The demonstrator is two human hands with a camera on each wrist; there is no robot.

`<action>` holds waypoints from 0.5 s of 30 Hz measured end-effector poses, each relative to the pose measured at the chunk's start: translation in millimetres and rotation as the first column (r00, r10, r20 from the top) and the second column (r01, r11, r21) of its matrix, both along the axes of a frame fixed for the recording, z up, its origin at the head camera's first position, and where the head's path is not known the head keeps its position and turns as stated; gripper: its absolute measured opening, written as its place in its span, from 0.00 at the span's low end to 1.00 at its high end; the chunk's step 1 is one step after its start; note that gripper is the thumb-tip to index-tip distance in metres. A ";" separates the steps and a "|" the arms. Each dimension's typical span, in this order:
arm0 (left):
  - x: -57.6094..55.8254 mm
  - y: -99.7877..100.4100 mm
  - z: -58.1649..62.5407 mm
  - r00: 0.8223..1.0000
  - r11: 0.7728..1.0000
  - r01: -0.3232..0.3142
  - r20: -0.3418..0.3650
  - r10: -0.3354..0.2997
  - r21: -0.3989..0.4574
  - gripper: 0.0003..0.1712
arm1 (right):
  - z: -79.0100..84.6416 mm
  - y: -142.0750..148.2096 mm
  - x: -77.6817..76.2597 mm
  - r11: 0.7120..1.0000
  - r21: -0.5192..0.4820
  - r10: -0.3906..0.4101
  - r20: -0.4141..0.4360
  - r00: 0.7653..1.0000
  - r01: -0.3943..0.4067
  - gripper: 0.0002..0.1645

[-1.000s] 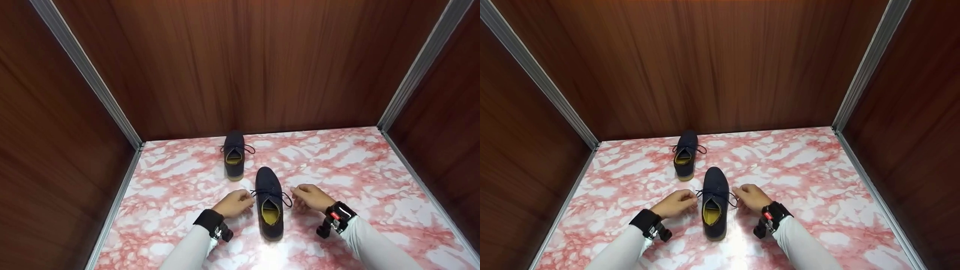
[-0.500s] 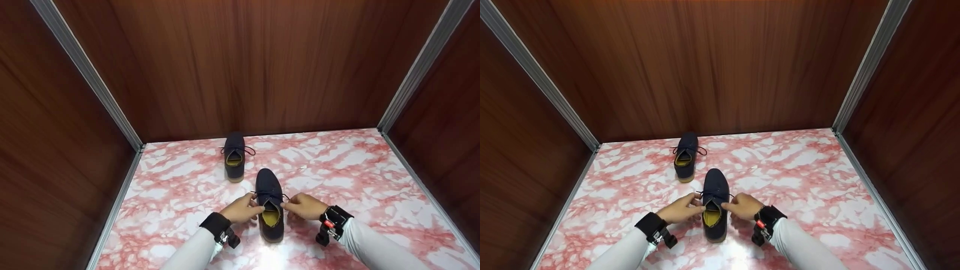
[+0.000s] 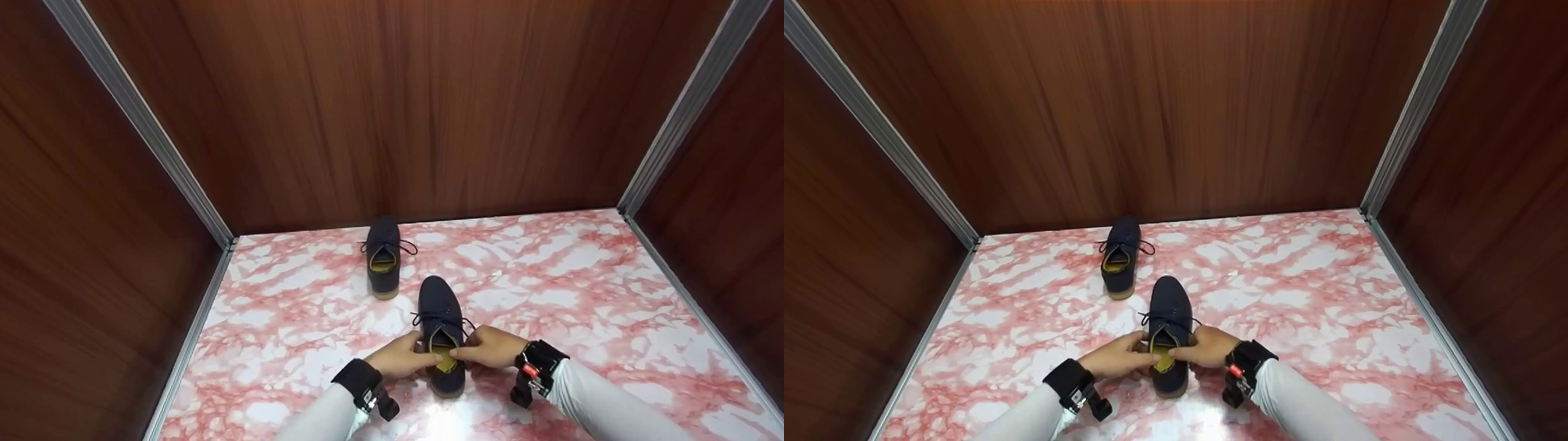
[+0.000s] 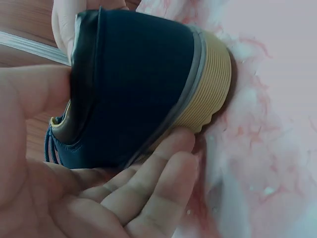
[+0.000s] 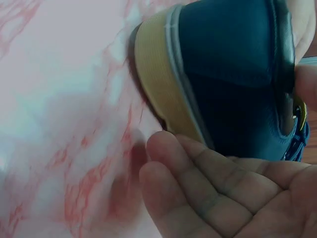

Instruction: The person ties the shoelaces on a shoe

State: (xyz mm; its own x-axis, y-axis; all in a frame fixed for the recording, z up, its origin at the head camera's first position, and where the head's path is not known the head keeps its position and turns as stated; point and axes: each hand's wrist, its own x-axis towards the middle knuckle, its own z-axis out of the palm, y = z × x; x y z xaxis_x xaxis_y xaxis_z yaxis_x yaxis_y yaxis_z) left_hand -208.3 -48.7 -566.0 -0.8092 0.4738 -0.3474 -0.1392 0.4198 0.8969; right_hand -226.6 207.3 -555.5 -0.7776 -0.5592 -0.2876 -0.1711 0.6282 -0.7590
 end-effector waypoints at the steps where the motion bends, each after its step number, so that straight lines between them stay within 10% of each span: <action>1: 0.7 0.8 -0.2 1.000 1.000 -0.005 -0.001 0.005 0.003 0.37 | -0.4 0.0 0.3 1.000 -0.011 -0.003 0.014 1.000 0.003 0.31; 15: -24.4 15.4 3.8 0.965 0.994 -0.105 -0.241 0.102 0.001 0.39 | 12.0 -2.2 -18.7 0.980 -0.105 -0.172 -0.013 0.985 0.169 0.21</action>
